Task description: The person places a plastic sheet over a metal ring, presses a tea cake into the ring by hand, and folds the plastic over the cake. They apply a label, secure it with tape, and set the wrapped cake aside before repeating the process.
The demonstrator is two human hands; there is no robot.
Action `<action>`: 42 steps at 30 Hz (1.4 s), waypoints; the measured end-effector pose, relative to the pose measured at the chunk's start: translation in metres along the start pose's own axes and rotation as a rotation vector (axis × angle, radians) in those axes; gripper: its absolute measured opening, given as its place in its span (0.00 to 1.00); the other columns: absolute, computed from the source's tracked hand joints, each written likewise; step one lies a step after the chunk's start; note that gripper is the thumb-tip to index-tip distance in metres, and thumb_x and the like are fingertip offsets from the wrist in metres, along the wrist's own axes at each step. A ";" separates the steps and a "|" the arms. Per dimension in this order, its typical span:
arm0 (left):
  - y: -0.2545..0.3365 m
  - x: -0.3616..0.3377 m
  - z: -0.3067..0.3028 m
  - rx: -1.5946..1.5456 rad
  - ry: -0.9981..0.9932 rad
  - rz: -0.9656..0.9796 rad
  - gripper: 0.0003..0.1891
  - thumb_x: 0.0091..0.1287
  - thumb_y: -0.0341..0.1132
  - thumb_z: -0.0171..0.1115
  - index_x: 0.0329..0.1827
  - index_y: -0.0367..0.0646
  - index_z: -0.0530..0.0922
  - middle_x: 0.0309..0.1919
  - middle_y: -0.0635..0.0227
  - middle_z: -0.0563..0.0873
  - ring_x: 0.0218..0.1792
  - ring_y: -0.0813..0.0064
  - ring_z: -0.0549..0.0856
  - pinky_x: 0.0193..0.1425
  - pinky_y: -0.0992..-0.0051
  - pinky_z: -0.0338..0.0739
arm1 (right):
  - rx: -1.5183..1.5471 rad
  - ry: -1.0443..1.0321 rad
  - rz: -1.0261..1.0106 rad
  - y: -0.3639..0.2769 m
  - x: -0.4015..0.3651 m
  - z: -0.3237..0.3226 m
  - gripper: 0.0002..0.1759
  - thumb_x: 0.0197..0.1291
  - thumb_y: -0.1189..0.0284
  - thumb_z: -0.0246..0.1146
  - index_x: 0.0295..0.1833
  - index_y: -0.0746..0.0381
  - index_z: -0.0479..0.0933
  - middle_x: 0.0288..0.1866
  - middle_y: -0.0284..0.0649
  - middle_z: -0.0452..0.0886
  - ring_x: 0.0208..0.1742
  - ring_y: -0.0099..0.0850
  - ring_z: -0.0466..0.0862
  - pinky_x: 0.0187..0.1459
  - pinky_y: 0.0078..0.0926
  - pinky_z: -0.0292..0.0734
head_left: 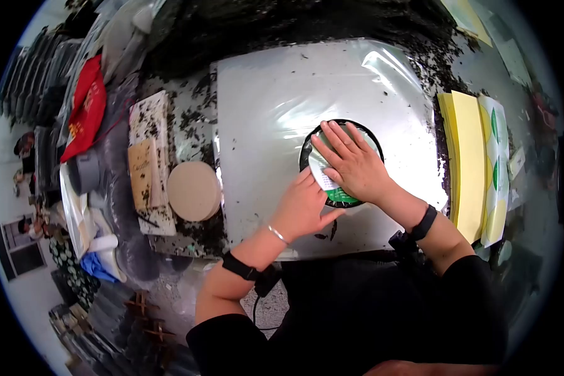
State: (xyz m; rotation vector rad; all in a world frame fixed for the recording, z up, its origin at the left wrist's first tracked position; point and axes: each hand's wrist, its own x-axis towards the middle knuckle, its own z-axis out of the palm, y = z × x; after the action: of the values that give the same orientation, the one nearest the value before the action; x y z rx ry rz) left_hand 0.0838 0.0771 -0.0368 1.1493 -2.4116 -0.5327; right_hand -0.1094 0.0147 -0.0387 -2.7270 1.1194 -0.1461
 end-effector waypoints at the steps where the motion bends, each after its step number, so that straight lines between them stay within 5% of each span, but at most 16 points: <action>1: -0.004 -0.002 -0.007 -0.086 -0.029 0.007 0.20 0.66 0.42 0.70 0.48 0.31 0.85 0.53 0.50 0.86 0.56 0.50 0.85 0.68 0.56 0.77 | -0.031 -0.008 -0.032 -0.002 -0.001 0.000 0.38 0.75 0.55 0.54 0.86 0.55 0.55 0.88 0.49 0.52 0.89 0.41 0.51 0.86 0.48 0.40; 3: -0.015 -0.010 -0.019 -0.256 -0.085 0.049 0.16 0.68 0.39 0.68 0.48 0.33 0.85 0.52 0.50 0.86 0.53 0.51 0.86 0.66 0.58 0.79 | -0.050 0.023 -0.120 0.005 -0.006 0.005 0.39 0.75 0.51 0.53 0.86 0.52 0.56 0.88 0.49 0.53 0.89 0.42 0.51 0.86 0.47 0.38; 7: -0.009 -0.031 -0.007 -0.575 0.786 -0.497 0.16 0.79 0.41 0.58 0.58 0.39 0.83 0.56 0.59 0.88 0.56 0.67 0.86 0.64 0.70 0.78 | -0.046 0.078 -0.060 -0.015 -0.004 0.009 0.41 0.73 0.41 0.52 0.84 0.48 0.61 0.88 0.48 0.54 0.87 0.43 0.54 0.86 0.52 0.39; 10: -0.034 0.002 0.031 -0.865 0.486 -0.631 0.25 0.84 0.45 0.50 0.73 0.34 0.74 0.63 0.61 0.84 0.63 0.71 0.81 0.70 0.73 0.73 | 0.019 0.020 -0.217 -0.051 -0.025 0.013 0.37 0.74 0.45 0.52 0.81 0.54 0.67 0.86 0.51 0.58 0.86 0.47 0.56 0.85 0.52 0.45; 15: -0.020 0.031 0.044 -1.583 0.277 -0.456 0.29 0.85 0.51 0.43 0.74 0.35 0.73 0.66 0.62 0.82 0.63 0.74 0.82 0.70 0.72 0.74 | 0.579 -0.028 -0.205 -0.030 -0.098 -0.013 0.31 0.73 0.65 0.59 0.78 0.61 0.66 0.82 0.53 0.62 0.82 0.56 0.61 0.80 0.54 0.57; 19: 0.108 0.077 0.026 -0.425 0.104 0.091 0.24 0.78 0.44 0.55 0.73 0.43 0.75 0.65 0.56 0.83 0.61 0.61 0.84 0.71 0.64 0.74 | 0.389 0.422 -0.216 -0.011 -0.117 0.047 0.27 0.65 0.74 0.64 0.69 0.65 0.73 0.73 0.58 0.70 0.73 0.58 0.71 0.75 0.51 0.67; 21: 0.180 0.071 0.055 -0.669 0.089 0.478 0.26 0.72 0.40 0.62 0.72 0.42 0.73 0.64 0.56 0.83 0.60 0.47 0.82 0.73 0.53 0.69 | 0.442 0.280 -0.044 -0.014 -0.099 0.030 0.27 0.67 0.71 0.64 0.71 0.64 0.72 0.74 0.54 0.71 0.74 0.51 0.73 0.74 0.46 0.70; 23: 0.170 0.052 0.050 -0.246 0.400 0.318 0.30 0.70 0.41 0.65 0.73 0.40 0.70 0.68 0.53 0.80 0.68 0.43 0.76 0.77 0.47 0.60 | 1.308 0.380 0.058 0.008 -0.146 0.067 0.24 0.73 0.65 0.62 0.69 0.64 0.75 0.73 0.50 0.73 0.71 0.43 0.77 0.70 0.40 0.74; 25: 0.121 0.028 0.054 -0.204 0.644 -0.270 0.43 0.65 0.49 0.73 0.77 0.35 0.65 0.76 0.42 0.68 0.81 0.35 0.54 0.83 0.41 0.43 | 0.976 0.400 0.059 -0.033 -0.175 -0.043 0.22 0.79 0.61 0.56 0.60 0.68 0.82 0.61 0.49 0.84 0.63 0.40 0.83 0.67 0.38 0.76; 27: 0.034 0.016 0.089 -0.140 0.331 -0.943 0.57 0.54 0.71 0.73 0.75 0.33 0.69 0.80 0.28 0.54 0.83 0.34 0.47 0.84 0.41 0.37 | 1.228 0.412 0.095 -0.050 -0.232 -0.049 0.29 0.81 0.55 0.47 0.53 0.69 0.85 0.56 0.50 0.87 0.64 0.43 0.82 0.71 0.40 0.70; 28: 0.027 0.018 0.097 -0.294 0.200 -0.889 0.60 0.50 0.76 0.72 0.73 0.31 0.72 0.79 0.27 0.56 0.84 0.34 0.43 0.84 0.40 0.32 | 1.374 0.443 0.085 -0.063 -0.252 -0.038 0.35 0.81 0.51 0.41 0.50 0.68 0.86 0.56 0.52 0.87 0.67 0.46 0.80 0.74 0.44 0.65; 30: 0.020 0.062 0.134 -0.597 0.277 -0.665 0.41 0.53 0.53 0.83 0.61 0.33 0.75 0.59 0.37 0.82 0.63 0.44 0.82 0.67 0.47 0.76 | 1.588 0.521 0.047 -0.086 -0.282 -0.019 0.47 0.82 0.44 0.28 0.46 0.65 0.88 0.57 0.56 0.87 0.73 0.51 0.75 0.80 0.52 0.55; 32: 0.117 0.129 0.115 -1.414 0.288 -0.623 0.34 0.57 0.23 0.77 0.60 0.34 0.62 0.50 0.47 0.84 0.44 0.64 0.90 0.44 0.71 0.88 | 1.525 0.349 -0.013 -0.089 -0.302 -0.017 0.57 0.78 0.37 0.18 0.35 0.65 0.89 0.55 0.55 0.88 0.74 0.54 0.73 0.82 0.54 0.47; 35: 0.329 0.143 0.090 -1.282 0.102 0.370 0.30 0.61 0.28 0.76 0.63 0.38 0.67 0.55 0.61 0.78 0.53 0.66 0.84 0.56 0.68 0.82 | 1.585 0.234 0.144 -0.079 -0.337 0.001 0.29 0.81 0.55 0.44 0.41 0.63 0.84 0.47 0.48 0.86 0.66 0.40 0.78 0.72 0.43 0.66; 40: 0.350 0.080 0.010 -1.072 -0.714 0.858 0.27 0.61 0.47 0.77 0.60 0.44 0.85 0.48 0.60 0.90 0.53 0.57 0.88 0.60 0.66 0.81 | 1.703 0.287 0.541 -0.079 -0.397 0.020 0.25 0.74 0.59 0.59 0.68 0.63 0.70 0.59 0.44 0.81 0.61 0.32 0.80 0.62 0.32 0.73; 42: 0.270 0.097 0.099 -0.644 0.018 0.289 0.26 0.56 0.52 0.80 0.50 0.42 0.86 0.46 0.60 0.89 0.48 0.55 0.87 0.53 0.61 0.82 | 1.721 0.363 0.539 -0.093 -0.411 0.006 0.36 0.71 0.61 0.65 0.78 0.64 0.65 0.64 0.42 0.79 0.59 0.29 0.80 0.58 0.28 0.76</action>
State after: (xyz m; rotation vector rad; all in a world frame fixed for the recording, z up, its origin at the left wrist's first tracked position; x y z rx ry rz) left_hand -0.1945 0.1743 0.0352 0.5180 -2.0861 -1.0815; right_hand -0.3364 0.3693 -0.0325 -0.8733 0.9409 -0.9668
